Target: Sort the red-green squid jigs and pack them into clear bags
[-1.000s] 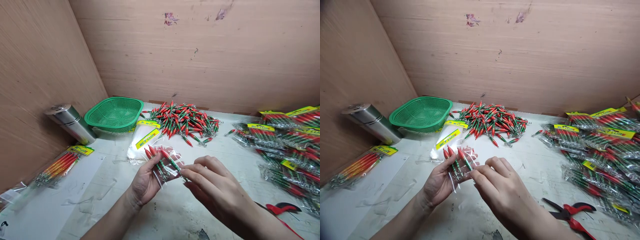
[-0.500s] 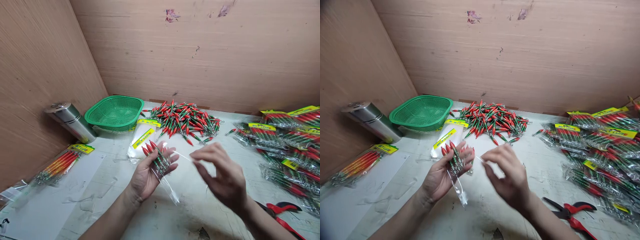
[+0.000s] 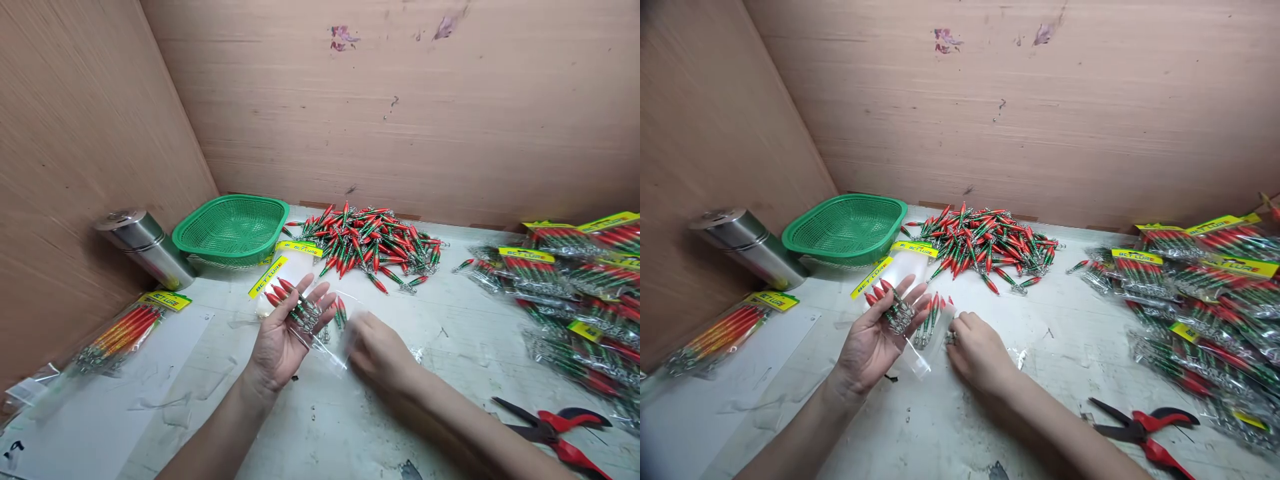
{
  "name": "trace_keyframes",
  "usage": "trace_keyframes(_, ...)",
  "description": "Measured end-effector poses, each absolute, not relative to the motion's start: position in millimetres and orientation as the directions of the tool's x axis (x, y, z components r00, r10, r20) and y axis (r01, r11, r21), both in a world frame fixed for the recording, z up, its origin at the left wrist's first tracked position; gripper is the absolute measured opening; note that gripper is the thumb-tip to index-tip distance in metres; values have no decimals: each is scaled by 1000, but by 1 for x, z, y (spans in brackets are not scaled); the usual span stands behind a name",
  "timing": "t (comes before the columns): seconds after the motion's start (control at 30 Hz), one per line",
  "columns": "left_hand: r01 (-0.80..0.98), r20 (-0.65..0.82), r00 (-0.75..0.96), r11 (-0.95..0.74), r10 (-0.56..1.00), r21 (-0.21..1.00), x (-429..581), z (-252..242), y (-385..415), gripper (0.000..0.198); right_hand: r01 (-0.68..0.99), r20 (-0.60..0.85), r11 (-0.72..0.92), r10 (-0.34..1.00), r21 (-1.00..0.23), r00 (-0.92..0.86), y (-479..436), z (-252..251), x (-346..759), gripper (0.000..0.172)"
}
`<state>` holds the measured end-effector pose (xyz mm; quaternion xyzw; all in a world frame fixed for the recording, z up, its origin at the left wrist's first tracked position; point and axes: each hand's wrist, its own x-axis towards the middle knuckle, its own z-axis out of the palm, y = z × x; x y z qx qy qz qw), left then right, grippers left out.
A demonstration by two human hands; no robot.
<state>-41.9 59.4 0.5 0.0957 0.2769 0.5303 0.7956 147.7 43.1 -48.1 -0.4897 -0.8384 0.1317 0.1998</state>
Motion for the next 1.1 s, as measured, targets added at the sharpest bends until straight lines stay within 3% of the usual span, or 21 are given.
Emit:
trace_keyframes(0.13,-782,-344,287,426,894,455,-40,1,57,45,684,222,377,925,-624,-308,36,-15,191,9)
trace_keyframes(0.2,-774,-352,291,435,889,459,-38,1,55,43,662,193,361,929,-657,-316,31,-5,204,11)
trace_keyframes(0.33,-757,-375,298,457,878,466,-35,-1,54,45,705,204,503,859,-499,-469,25,-19,202,11)
trace_keyframes(0.43,-751,-381,299,462,875,472,-34,-3,54,47,749,301,586,807,-309,-508,25,-39,194,18)
trace_keyframes(0.5,-748,-382,297,462,875,477,-34,-3,55,47,748,373,610,779,-261,-504,24,-39,196,14)
trace_keyframes(0.57,-746,-386,292,461,875,480,-34,-3,55,47,727,413,605,782,-323,-467,20,-22,204,11)
trace_keyframes(0.67,-747,-400,285,463,871,477,-33,-2,54,43,632,399,577,816,-517,-418,6,25,222,11)
trace_keyframes(0.83,-741,-401,304,479,864,471,-31,-2,52,37,393,344,666,698,-634,-628,-14,75,222,18)
trace_keyframes(0.93,-731,-412,323,501,852,463,-29,-2,49,36,473,291,701,677,-534,-676,-13,66,199,14)
trace_keyframes(1.1,-692,-410,388,555,826,462,-25,-5,44,43,644,508,743,633,-184,-585,-1,36,166,12)
